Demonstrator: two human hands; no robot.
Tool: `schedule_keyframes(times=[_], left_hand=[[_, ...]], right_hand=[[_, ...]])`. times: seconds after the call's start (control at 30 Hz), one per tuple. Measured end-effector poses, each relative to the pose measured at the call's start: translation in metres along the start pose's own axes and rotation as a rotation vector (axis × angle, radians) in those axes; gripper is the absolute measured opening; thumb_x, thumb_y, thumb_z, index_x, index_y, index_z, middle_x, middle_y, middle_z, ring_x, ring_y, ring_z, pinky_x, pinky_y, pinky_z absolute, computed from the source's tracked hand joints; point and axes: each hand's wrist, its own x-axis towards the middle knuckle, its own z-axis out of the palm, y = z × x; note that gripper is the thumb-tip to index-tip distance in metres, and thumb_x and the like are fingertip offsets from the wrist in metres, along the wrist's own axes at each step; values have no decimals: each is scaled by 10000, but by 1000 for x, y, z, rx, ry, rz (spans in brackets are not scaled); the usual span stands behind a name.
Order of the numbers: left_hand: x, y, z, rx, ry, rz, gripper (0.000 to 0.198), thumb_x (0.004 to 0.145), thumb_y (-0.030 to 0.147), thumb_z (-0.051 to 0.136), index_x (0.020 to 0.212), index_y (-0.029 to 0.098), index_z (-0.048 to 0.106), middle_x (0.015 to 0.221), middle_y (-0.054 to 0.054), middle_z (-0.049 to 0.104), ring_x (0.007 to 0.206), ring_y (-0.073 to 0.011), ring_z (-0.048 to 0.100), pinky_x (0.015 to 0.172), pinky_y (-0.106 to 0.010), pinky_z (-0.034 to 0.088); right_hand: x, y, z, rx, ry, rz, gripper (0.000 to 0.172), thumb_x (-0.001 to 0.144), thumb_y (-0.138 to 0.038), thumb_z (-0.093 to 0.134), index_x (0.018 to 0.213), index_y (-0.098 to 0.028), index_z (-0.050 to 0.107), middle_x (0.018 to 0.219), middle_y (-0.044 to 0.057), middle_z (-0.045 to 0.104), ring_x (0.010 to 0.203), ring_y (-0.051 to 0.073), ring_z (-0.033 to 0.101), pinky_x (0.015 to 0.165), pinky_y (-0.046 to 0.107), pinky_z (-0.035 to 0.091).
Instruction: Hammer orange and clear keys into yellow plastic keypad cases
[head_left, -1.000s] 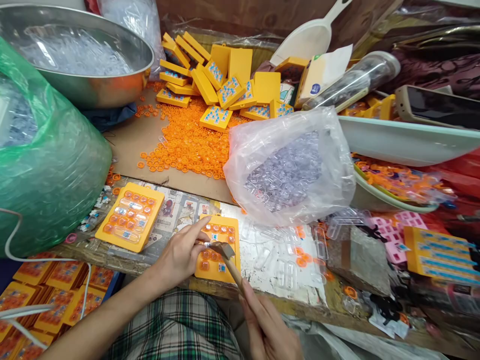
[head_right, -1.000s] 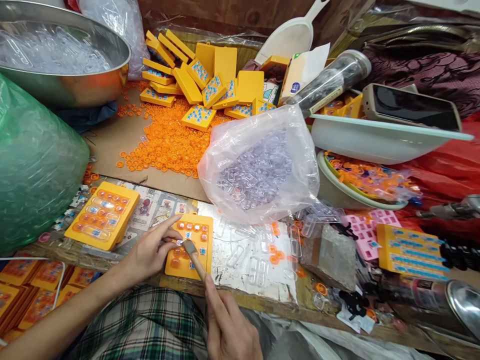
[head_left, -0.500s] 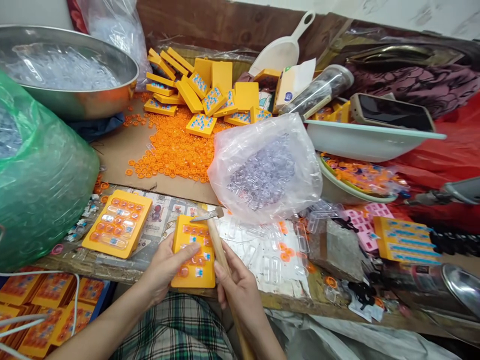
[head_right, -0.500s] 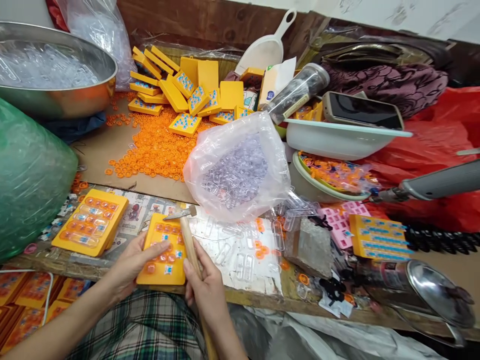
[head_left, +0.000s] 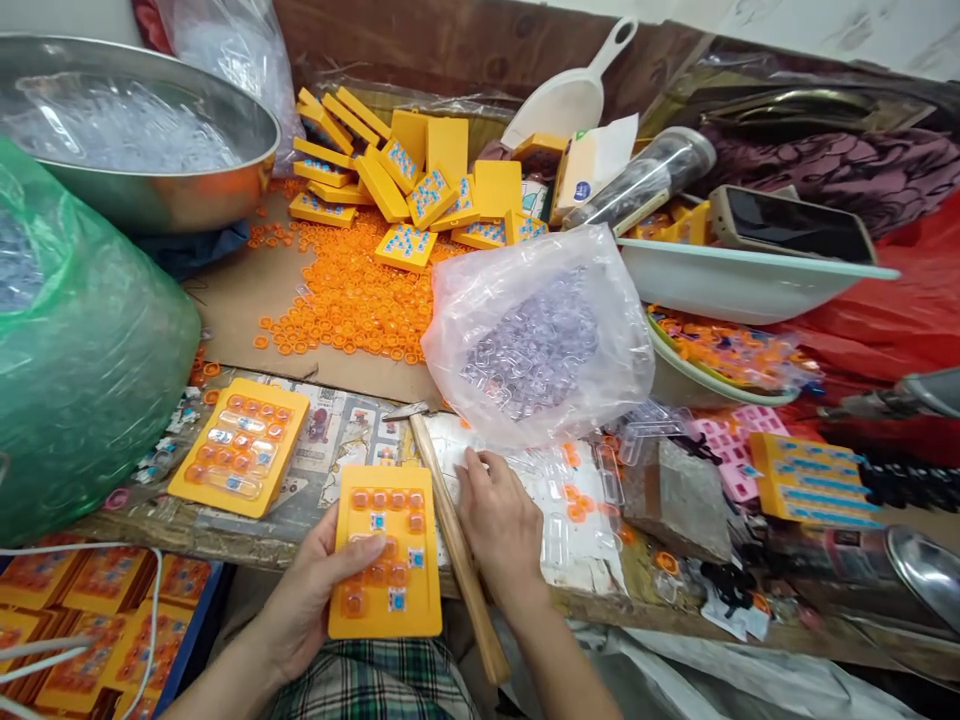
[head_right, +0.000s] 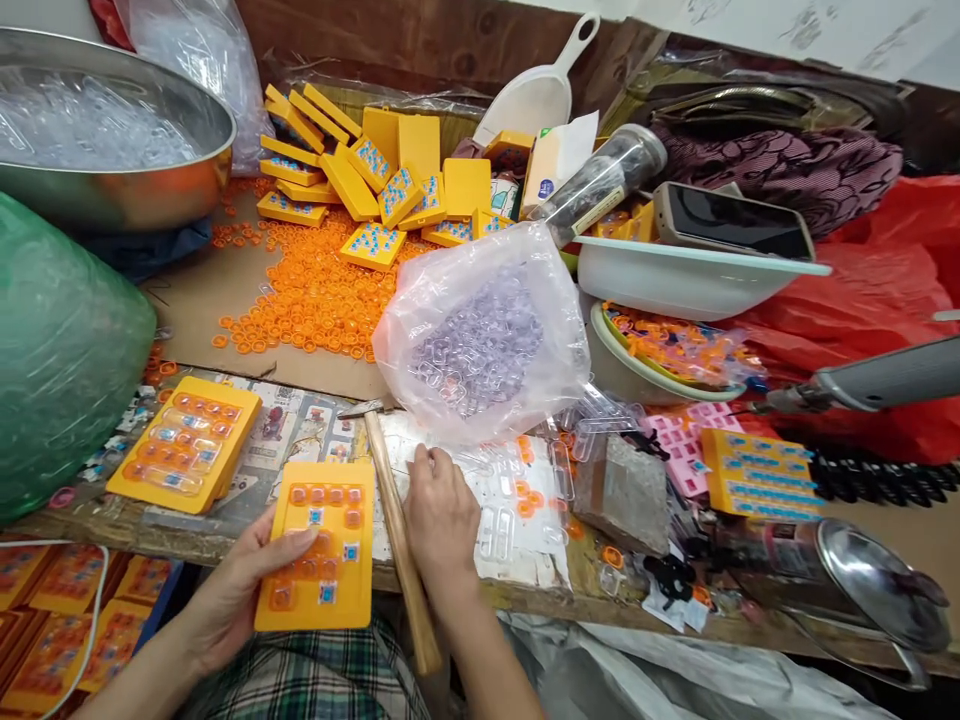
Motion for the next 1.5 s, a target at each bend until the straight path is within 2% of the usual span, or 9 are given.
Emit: schedule_keyframes(times=[0.17, 0.33, 0.47, 0.77, 1.03, 1.17, 1.27, 1.4, 1.5], left_hand=[[3, -5, -3, -19, -125, 1, 542, 678, 227, 783, 1161, 150, 549, 1098, -154, 689, 933, -297, 684, 841, -413, 540], [6, -9, -3, -61, -149, 112, 376, 823, 348, 653, 1150, 176, 585, 1193, -111, 654, 1064, -250, 634, 939, -343, 483], [7, -15, 2, -72, -132, 143, 334, 858, 359, 613, 1143, 187, 587, 1182, -91, 659, 1089, -235, 621, 956, -325, 467], [6, -17, 10, -101, -92, 140, 421, 792, 369, 693, 1157, 206, 562, 1112, -76, 682, 1032, -240, 646, 922, -346, 495], [5, -21, 10, -96, -71, 140, 409, 748, 383, 730, 1083, 200, 581, 1088, -76, 689, 1004, -238, 655, 902, -346, 510], [2, -18, 13, -80, -30, 153, 476, 720, 370, 754, 1125, 209, 564, 1092, -79, 688, 950, -234, 672, 853, -340, 532], [5, -19, 12, 14, 13, 215, 467, 708, 365, 759, 1096, 180, 576, 1083, -93, 693, 954, -251, 668, 816, -327, 542], [9, -21, 12, 139, 96, 299, 473, 683, 371, 773, 1069, 166, 591, 1052, -90, 708, 988, -261, 657, 825, -303, 537], [9, -18, 14, 101, 78, 232, 497, 696, 379, 763, 1108, 171, 580, 1073, -96, 704, 971, -268, 667, 784, -310, 554]], right_hand=[[1, 0, -21, 72, 26, -111, 262, 880, -178, 476, 1047, -167, 678, 939, 105, 689, 849, 208, 651, 772, 332, 525], [-12, -39, -48, 441, -311, -372, 338, 892, -94, 434, 1097, -261, 645, 940, 41, 677, 861, 149, 651, 716, 258, 547], [-20, -55, -40, 376, -280, -490, 428, 851, -22, 407, 1147, -247, 619, 918, 60, 640, 851, 165, 612, 717, 313, 540], [-30, -49, -36, 450, -314, -380, 391, 880, -28, 428, 1158, -242, 600, 917, 45, 556, 881, 150, 554, 756, 291, 516], [-33, -50, -35, 315, -269, -439, 363, 870, -35, 435, 1121, -242, 595, 921, 47, 560, 883, 177, 527, 765, 350, 454], [-39, -50, -28, 312, -118, -223, 331, 867, -147, 525, 1173, -271, 542, 1130, 80, 453, 1076, 230, 477, 892, 422, 440], [-43, -50, -19, 468, -120, -13, 458, 876, -264, 547, 1308, -274, 394, 1252, 101, 420, 1182, 240, 463, 904, 385, 480], [-48, -53, -6, 574, -152, 65, 486, 906, -276, 493, 1364, -269, 328, 1303, 103, 470, 1232, 222, 475, 933, 361, 491], [-50, -45, -12, 536, -150, 49, 468, 902, -276, 516, 1352, -266, 386, 1372, 110, 448, 1263, 232, 463, 964, 382, 475]])
